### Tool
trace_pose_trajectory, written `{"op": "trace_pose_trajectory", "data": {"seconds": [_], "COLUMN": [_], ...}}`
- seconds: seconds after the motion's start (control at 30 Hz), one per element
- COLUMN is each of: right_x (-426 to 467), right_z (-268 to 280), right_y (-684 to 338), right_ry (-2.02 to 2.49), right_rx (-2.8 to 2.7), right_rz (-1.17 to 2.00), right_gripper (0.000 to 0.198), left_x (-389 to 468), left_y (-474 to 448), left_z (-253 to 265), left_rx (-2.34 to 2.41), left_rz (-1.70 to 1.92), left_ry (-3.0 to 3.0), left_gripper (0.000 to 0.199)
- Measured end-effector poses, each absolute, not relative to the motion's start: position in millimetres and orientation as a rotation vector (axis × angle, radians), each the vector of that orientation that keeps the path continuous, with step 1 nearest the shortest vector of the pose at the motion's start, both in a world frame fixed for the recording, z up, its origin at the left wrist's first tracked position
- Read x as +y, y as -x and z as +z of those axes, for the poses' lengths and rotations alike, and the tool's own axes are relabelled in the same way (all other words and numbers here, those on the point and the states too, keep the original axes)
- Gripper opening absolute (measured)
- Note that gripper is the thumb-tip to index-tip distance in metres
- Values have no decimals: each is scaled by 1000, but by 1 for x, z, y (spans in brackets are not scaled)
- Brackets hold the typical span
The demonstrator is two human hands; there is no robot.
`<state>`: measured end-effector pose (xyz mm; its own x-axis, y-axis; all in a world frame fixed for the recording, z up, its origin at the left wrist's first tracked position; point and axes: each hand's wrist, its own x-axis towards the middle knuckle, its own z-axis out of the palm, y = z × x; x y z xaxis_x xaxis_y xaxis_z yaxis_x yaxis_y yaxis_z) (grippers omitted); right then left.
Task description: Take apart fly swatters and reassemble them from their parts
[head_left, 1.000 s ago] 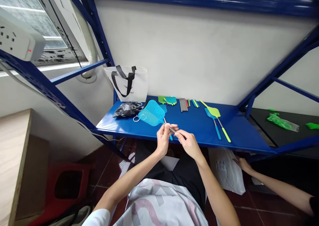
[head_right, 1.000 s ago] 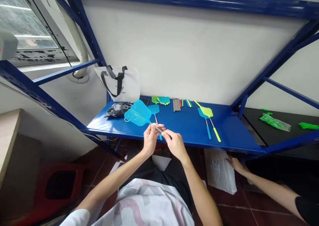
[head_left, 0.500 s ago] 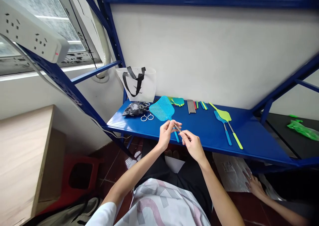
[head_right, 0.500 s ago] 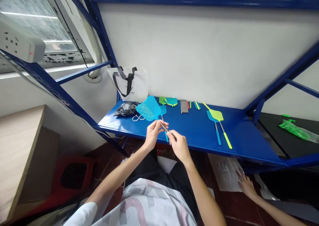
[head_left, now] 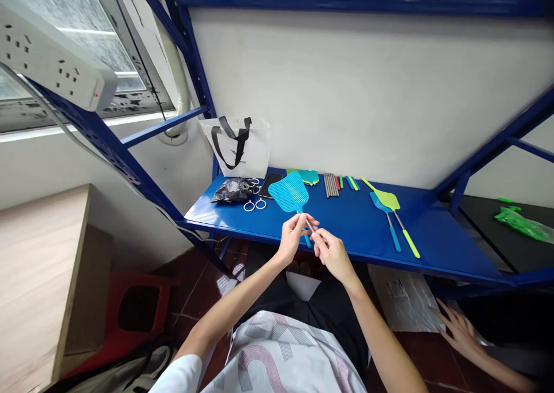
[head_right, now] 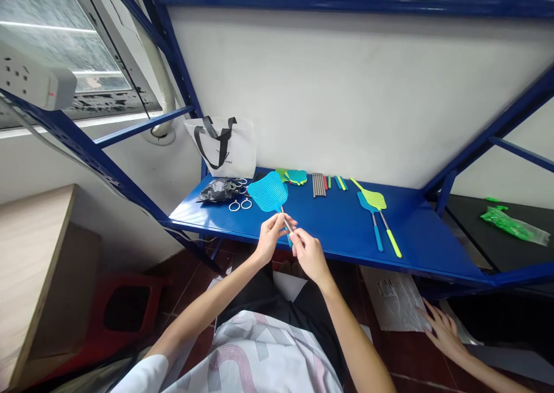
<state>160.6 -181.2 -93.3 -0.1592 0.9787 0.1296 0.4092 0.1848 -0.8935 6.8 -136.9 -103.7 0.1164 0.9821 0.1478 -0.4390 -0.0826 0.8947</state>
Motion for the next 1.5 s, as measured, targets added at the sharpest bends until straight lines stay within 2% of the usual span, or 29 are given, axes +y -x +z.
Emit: {"op": "trace_pose_trajectory", "data": {"seconds": [0.2, 0.47, 0.63, 1.03, 1.37, 1.5], "right_x": [-169, -134, -110, -79, -114, -126], "right_z": [-107, -133, -136, -133, -155, -159], "right_y": [-167, -199, -192, -175, -233, -261], "right_ry": [1375, 1677, 1915, 2029, 1569, 1624], "right_rx": [-1800, -1863, -2011, -2107, -1954, -1896], "right_rz": [935, 490, 293, 131, 304, 75], "right_gripper": [49, 56, 47, 42, 57, 54], "left_x": [-109, -83, -87, -86, -66, -59], "left_y": [7, 35, 33, 39, 54, 66], "left_z": [-119, -148, -159, -154, -161, -166], "left_rx": [777, 1376, 1480, 1311, 1321, 1378], "left_rz": [1140, 1092, 899, 816, 925, 883], "left_ry": [-1230, -2068, -2381, -2414, -2359, -2405], "left_gripper": [61, 37, 40, 25, 31, 33]}}
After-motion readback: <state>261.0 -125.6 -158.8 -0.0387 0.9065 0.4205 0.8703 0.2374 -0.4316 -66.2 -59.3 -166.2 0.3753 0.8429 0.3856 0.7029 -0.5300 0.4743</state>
